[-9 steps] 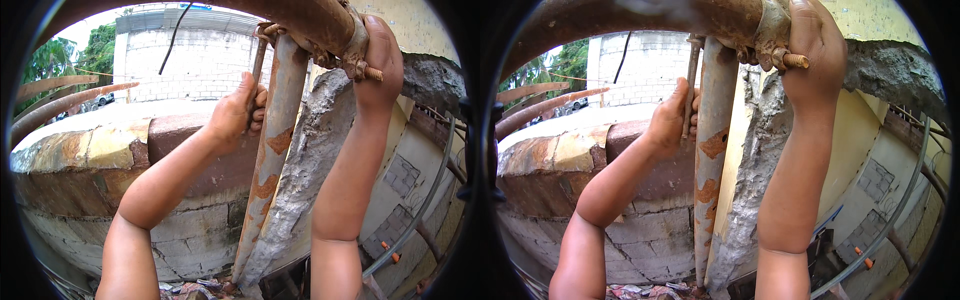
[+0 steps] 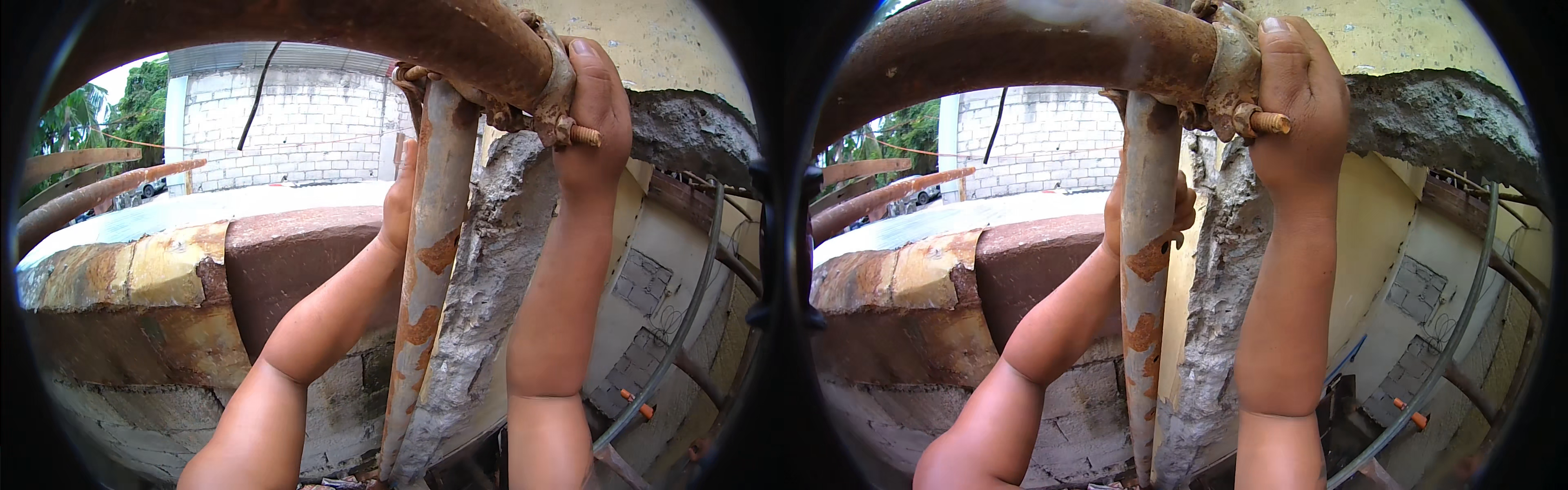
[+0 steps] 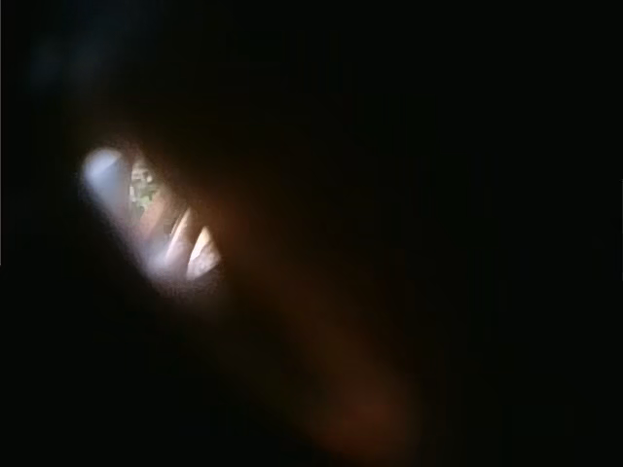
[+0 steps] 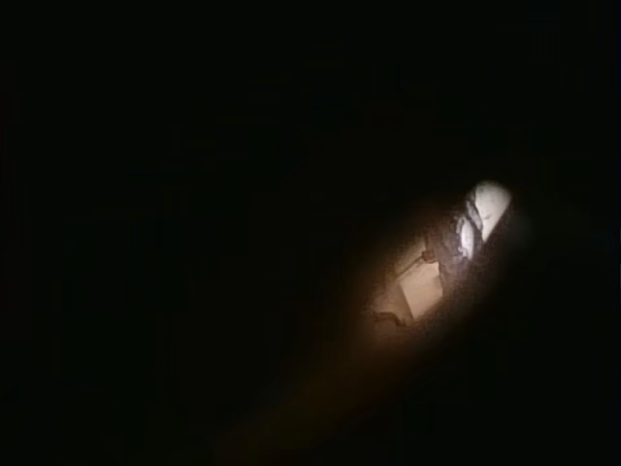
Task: The person adjusts a head-mounted camera, then uses a wrench to tighten bolts on a metal scaffolding pole attached to a wall. The person repeatedly turns the wrench to secure the scaffolding connection.
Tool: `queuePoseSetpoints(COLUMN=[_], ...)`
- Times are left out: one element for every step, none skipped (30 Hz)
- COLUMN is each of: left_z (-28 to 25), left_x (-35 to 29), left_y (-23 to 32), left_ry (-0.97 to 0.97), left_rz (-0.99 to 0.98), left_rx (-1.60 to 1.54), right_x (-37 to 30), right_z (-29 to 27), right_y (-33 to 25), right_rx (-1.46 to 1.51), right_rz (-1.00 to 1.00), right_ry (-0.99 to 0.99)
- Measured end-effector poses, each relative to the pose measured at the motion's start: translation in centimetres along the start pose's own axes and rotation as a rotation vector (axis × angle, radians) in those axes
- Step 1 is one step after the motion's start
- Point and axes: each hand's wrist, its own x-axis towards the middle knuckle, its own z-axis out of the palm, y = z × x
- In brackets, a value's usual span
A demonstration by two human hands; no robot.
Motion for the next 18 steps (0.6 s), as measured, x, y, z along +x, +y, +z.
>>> queuePoseSetpoints(left_z=[-0.1,-0.4,-1.4,-2.3,-1.8,-1.3,-1.3,-1.5,-1.9,-2.6,-2.6,-2.8,-2.0,-1.8,-1.4,-1.2,-0.6,-0.4], left_x=[0.8,1.0,2.5,3.2,3.6,3.8,4.2,4.7,5.5,5.6,5.7,5.7,5.5,5.1,4.7,4.4,4.2,4.0], left_y=[-0.9,-1.7,-2.5,-3.2,-3.5,-3.8,-4.0,-4.0,-3.8,-4.0,-4.4,-4.6,-4.6,-3.8,-3.2,-2.4,-2.1,-1.7], left_ry=[-0.071,-0.118,-0.282,-0.428,-0.408,-0.398,-0.388,-0.381,-0.532,-0.509,-0.495,-0.481,-0.452,-0.404,-0.360,-0.327,-0.305,-0.277], left_rz=[0.071,0.142,0.123,0.093,0.109,0.104,0.100,0.099,0.094,0.087,0.079,0.072,0.109,0.121,0.125,0.126,0.124,0.126], left_rx=[0.102,0.200,-0.081,-0.364,-0.362,-0.367,-0.360,-0.347,-0.416,-0.425,-0.443,-0.461,-0.411,-0.372,-0.364,-0.368,-0.388,-0.407], right_x=[0.2,0.3,0.4,0.3,0.3,1.1,1.0,1.0,0.7,0.8,0.9,1.3,2.0,2.0,1.7,1.5,1.4,1.4], right_z=[-0.2,-0.1,0.0,-0.2,-0.8,-2.0,-2.0,-1.7,-1.4,-1.1,-1.1,-1.5,-2.6,-2.4,-2.2,-1.7,-1.2,-1.0], right_y=[0.3,0.3,0.2,0.9,1.4,3.3,3.6,3.4,3.1,2.6,2.3,2.5,2.5,1.9,1.4,0.8,0.6,0.3], right_rx=[-0.004,-0.033,-0.059,-0.164,-0.276,-0.467,-0.553,-0.636,-0.620,-0.549,-0.484,-0.362,-0.259,-0.218,-0.176,-0.135,-0.108,-0.103], right_rz=[-0.052,-0.097,-0.142,-0.247,-0.356,-0.541,-0.613,-0.690,-0.653,-0.589,-0.527,-0.433,-0.346,-0.216,-0.087,0.038,0.025,0.048], right_ry=[0.011,-0.014,-0.038,-0.050,-0.053,-0.048,-0.037,-0.021,-0.003,-0.043,-0.080,-0.174,-0.269,-0.261,-0.254,-0.241,-0.159,-0.159])
